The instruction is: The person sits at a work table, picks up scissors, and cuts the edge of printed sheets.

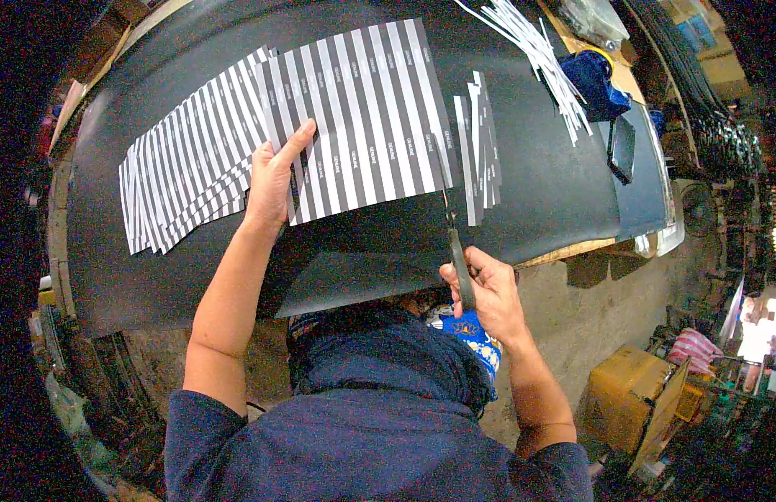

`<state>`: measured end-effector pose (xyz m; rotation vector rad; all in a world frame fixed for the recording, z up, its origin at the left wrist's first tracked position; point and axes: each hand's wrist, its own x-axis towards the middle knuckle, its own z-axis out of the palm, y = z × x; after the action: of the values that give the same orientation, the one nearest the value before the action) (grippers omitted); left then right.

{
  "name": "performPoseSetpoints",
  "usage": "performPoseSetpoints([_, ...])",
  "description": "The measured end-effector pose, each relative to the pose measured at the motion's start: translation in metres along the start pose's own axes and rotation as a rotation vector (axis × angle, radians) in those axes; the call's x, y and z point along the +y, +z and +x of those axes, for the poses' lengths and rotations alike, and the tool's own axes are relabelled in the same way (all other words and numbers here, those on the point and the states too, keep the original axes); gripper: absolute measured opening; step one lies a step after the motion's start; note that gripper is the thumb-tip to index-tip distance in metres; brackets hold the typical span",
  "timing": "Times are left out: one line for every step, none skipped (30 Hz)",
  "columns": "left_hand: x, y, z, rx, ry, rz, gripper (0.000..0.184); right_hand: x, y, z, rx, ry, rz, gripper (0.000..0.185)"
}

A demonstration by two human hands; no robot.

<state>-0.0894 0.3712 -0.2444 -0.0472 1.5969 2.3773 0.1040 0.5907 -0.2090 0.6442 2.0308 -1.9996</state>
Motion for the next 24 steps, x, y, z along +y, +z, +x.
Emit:
performPoseSetpoints([0.0, 0.0, 0.0, 0.0, 0.001, 0.0, 0.022, 0.0, 0.0, 0.0, 0.0, 0.0, 0.006, 0.02])
performPoseSetpoints([0.0, 0.0, 0.0, -0.005, -0.001, 0.003, 0.023, 0.0, 0.0, 0.0, -0.001, 0.001, 0.013, 0.02])
performPoseSetpoints([0.001, -0.001, -0.001, -0.009, -0.003, 0.006, 0.023, 0.0, 0.0, 0.0, -0.001, 0.0, 0.013, 0.02])
performPoseSetpoints([0.001, 0.0, -0.001, -0.01, -0.002, 0.006, 0.023, 0.0, 0.0, 0.001, -0.01, 0.005, 0.021, 0.02])
performPoseSetpoints([0.001, 0.0, -0.001, -0.013, -0.002, -0.008, 0.024, 0.0, 0.0, 0.001, -0.019, 0.01, 0.029, 0.021])
performPoseSetpoints([0.0, 0.001, -0.001, -0.018, -0.001, -0.022, 0.024, 0.0, 0.0, 0.001, -0.018, 0.008, 0.029, 0.021])
performPoseSetpoints([0.0, 0.0, 0.0, -0.02, 0.001, -0.021, 0.024, 0.001, -0.001, 0.003, -0.035, 0.007, 0.042, 0.021])
performPoseSetpoints([0.0, 0.0, 0.0, -0.025, -0.006, 0.0, 0.024, 0.001, -0.001, 0.004, -0.053, 0.003, 0.055, 0.022])
performPoseSetpoints([0.001, -0.001, 0.0, -0.03, -0.011, 0.021, 0.025, 0.0, 0.0, 0.005, -0.053, -0.004, 0.055, 0.022])
performPoseSetpoints([0.004, 0.003, -0.003, -0.026, -0.005, 0.038, 0.025, -0.001, 0.0, 0.005, -0.064, -0.023, 0.058, 0.022])
performPoseSetpoints([0.004, 0.003, -0.004, -0.031, 0.0, 0.038, 0.025, -0.002, 0.0, 0.006, -0.074, -0.043, 0.061, 0.023])
performPoseSetpoints([0.003, 0.002, -0.004, -0.059, -0.028, 0.05, 0.026, -0.003, 0.0, 0.007, -0.07, -0.049, 0.061, 0.023])
performPoseSetpoints([0.002, 0.002, -0.005, -0.086, -0.058, 0.062, 0.028, -0.004, -0.001, 0.01, -0.065, -0.059, 0.046, 0.023])
performPoseSetpoints([0.001, 0.003, -0.006, -0.07, -0.069, 0.087, 0.029, -0.005, -0.001, 0.012, -0.061, -0.067, 0.03, 0.024])
performPoseSetpoints([0.002, 0.005, -0.008, -0.072, -0.069, 0.087, 0.029, -0.005, -0.001, 0.014, -0.059, -0.068, 0.031, 0.024])
performPoseSetpoints([0.004, 0.009, -0.01, -0.064, -0.056, 0.068, 0.027, -0.004, -0.002, 0.015, -0.045, -0.089, 0.02, 0.025])
performPoseSetpoints([0.005, 0.011, -0.012, -0.056, -0.043, 0.048, 0.025, -0.004, -0.002, 0.017, -0.032, -0.108, 0.009, 0.026])
performPoseSetpoints([0.004, 0.009, -0.011, -0.061, -0.052, 0.051, 0.025, -0.004, -0.001, 0.019, -0.03, -0.108, 0.008, 0.026])
performPoseSetpoints([0.003, 0.01, -0.012, -0.062, -0.053, 0.05, 0.025, -0.005, 0.0, 0.02, -0.024, -0.133, 0.011, 0.026])
performPoseSetpoints([0.003, 0.011, -0.013, -0.074, -0.053, 0.029, 0.024, -0.006, 0.0, 0.022, -0.018, -0.158, 0.013, 0.026])
performPoseSetpoints([0.003, 0.012, -0.013, -0.085, -0.053, 0.008, 0.024, -0.006, 0.001, 0.023, -0.018, -0.158, 0.011, 0.026])
performPoseSetpoints([0.004, 0.012, -0.014, -0.085, -0.052, 0.006, 0.024, -0.007, 0.001, 0.024, -0.011, -0.171, 0.013, 0.026])
performPoseSetpoints([0.004, 0.012, -0.014, -0.091, -0.053, 0.007, 0.023, -0.007, 0.001, 0.026, -0.004, -0.183, 0.017, 0.026])
performPoseSetpoints([0.004, 0.011, -0.014, -0.096, -0.054, 0.01, 0.023, -0.006, 0.001, 0.027, -0.005, -0.182, 0.016, 0.026])
